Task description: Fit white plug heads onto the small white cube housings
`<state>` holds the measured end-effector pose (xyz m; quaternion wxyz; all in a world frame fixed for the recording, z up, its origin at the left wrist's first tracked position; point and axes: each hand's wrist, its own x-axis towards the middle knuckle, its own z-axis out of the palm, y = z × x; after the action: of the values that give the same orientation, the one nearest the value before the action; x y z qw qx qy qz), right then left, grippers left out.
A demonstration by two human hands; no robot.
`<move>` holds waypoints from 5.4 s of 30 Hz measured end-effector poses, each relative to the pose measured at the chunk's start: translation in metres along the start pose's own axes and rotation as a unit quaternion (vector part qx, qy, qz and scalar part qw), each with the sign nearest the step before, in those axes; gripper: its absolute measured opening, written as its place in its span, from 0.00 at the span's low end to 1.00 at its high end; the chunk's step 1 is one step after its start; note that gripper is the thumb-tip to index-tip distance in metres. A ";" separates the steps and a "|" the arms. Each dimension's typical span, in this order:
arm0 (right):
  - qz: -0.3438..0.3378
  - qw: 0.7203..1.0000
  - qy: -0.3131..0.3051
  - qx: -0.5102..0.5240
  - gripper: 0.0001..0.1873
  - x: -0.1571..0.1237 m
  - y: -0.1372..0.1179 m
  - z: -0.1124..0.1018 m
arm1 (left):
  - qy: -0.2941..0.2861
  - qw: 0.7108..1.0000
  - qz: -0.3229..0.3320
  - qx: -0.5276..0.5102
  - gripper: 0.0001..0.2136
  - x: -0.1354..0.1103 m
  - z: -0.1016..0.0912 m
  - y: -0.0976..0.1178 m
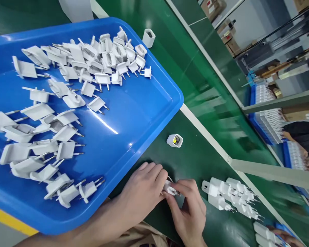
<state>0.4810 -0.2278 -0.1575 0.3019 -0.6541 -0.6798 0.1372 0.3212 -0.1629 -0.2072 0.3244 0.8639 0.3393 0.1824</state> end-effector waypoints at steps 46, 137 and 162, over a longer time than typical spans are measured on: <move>-0.006 0.934 -0.039 -0.355 0.19 0.067 0.007 -0.125 | 0.145 0.984 0.068 0.083 0.17 0.002 0.006 -0.001; -0.216 0.924 -0.296 -0.108 0.20 0.080 0.001 -0.060 | 0.090 0.994 -0.053 -0.041 0.15 0.009 -0.002 0.015; -0.288 0.898 -0.260 -0.206 0.26 0.083 -0.020 -0.049 | 0.035 0.991 -0.014 -0.126 0.17 0.007 -0.014 0.002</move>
<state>0.4972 -0.1598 -0.0885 -0.0005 -0.4179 -0.9061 0.0666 0.3195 -0.1532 -0.1948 0.4208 0.8046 0.3369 0.2492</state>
